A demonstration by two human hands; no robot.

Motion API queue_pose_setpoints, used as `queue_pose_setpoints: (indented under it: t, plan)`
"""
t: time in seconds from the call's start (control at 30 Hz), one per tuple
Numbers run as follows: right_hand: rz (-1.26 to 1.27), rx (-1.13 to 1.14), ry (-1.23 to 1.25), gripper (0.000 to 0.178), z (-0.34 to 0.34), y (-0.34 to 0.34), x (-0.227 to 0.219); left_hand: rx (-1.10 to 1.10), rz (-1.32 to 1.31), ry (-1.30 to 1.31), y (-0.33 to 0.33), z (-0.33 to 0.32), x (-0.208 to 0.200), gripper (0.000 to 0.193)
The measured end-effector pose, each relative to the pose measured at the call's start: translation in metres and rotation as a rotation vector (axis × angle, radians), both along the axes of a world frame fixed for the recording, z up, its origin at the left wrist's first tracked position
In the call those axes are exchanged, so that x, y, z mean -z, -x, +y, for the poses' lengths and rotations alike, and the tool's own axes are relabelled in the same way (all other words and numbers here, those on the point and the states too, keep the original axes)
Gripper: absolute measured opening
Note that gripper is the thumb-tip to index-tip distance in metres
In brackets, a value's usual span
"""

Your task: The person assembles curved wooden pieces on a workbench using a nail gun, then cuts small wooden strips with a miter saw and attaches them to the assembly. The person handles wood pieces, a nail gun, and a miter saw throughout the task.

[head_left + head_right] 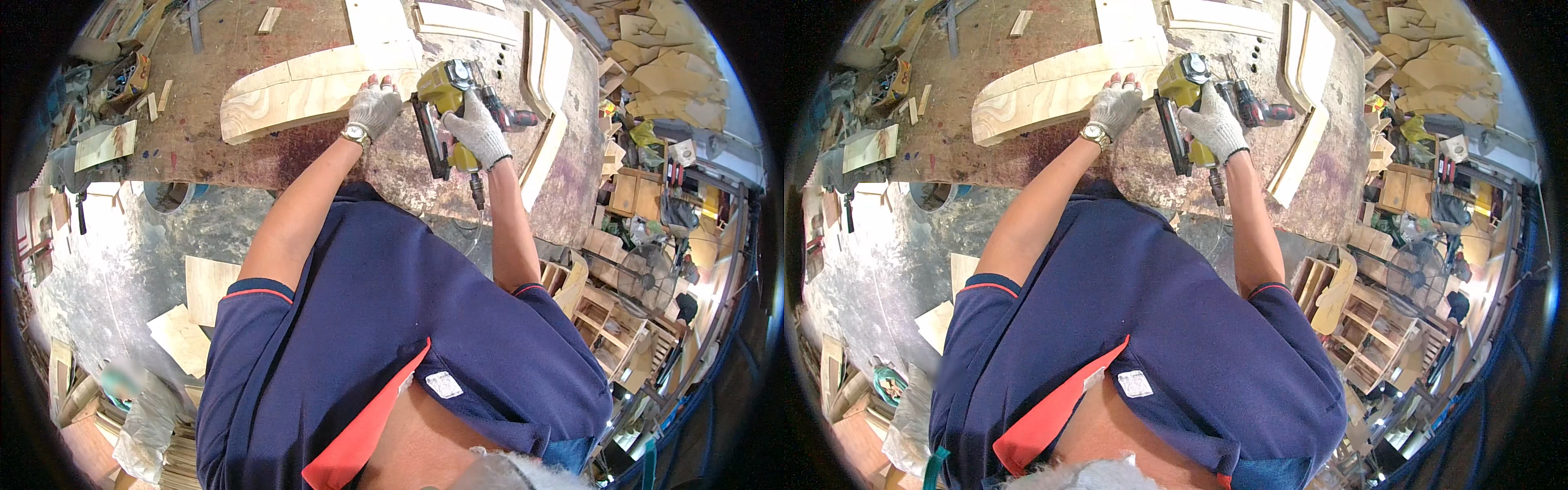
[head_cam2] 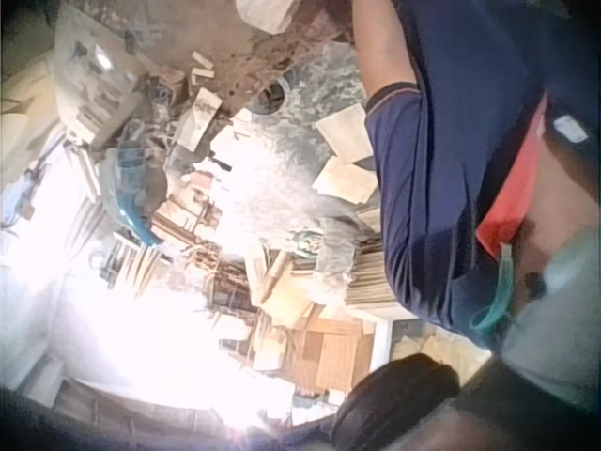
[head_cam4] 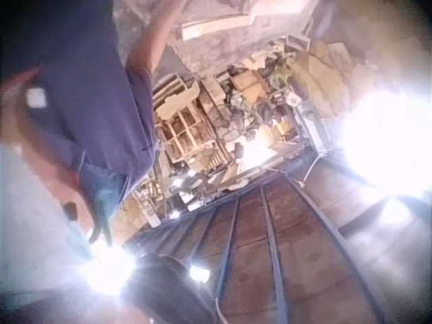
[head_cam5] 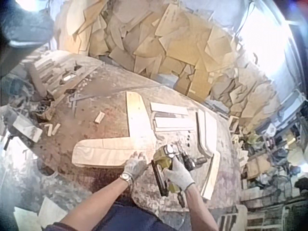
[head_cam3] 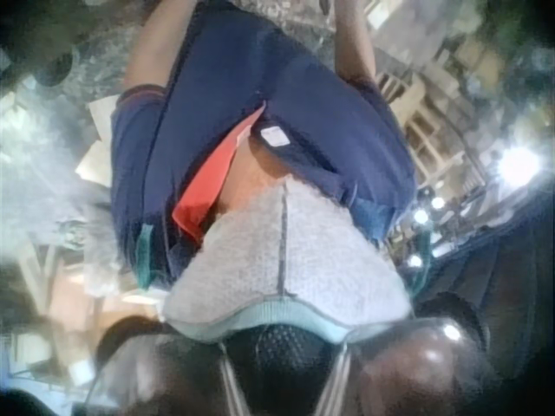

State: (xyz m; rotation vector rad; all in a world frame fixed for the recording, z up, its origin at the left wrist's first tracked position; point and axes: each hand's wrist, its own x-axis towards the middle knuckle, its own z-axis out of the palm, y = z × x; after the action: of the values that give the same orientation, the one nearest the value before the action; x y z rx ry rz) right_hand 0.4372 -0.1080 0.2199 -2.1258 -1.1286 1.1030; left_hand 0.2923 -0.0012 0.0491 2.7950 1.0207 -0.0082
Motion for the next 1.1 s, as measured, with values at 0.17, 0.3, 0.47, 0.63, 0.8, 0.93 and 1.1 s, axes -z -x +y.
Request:
queue_pose_setpoints:
  t: [0.17, 0.3, 0.47, 0.63, 0.8, 0.93, 1.1]
  plan:
    - [-0.118, -0.033, -0.014, 0.049, 0.006, 0.000, 0.002, -0.011, -0.047, 0.022, -0.002, 0.007, 0.004, 0.044]
    - [-0.180, 0.043, -0.076, 0.045, 0.002, 0.002, -0.001, -0.004, -0.056, -0.052, -0.002, 0.007, 0.008, 0.044]
    - [-0.081, 0.158, -0.188, 0.042, -0.029, 0.005, 0.010, -0.001, -0.161, 0.034, 0.001, 0.007, -0.006, 0.054]
    - [-0.121, 0.192, -0.119, 0.047, -0.070, 0.001, 0.066, -0.114, -0.360, 0.087, 0.075, 0.006, -0.030, 0.071]
    - [-0.276, 0.361, 0.012, 0.053, -0.122, 0.017, 0.118, -0.770, -0.093, 0.058, 0.231, 0.021, -0.045, 0.090]
    - [-0.366, 0.409, 0.008, 0.055, -0.136, 0.036, 0.125, -0.707, -0.390, 0.368, 0.286, 0.028, -0.038, 0.064]
    - [-0.307, 0.445, 0.067, 0.056, -0.121, 0.046, 0.112, -0.607, -0.498, 0.373, 0.254, 0.002, -0.019, 0.032]
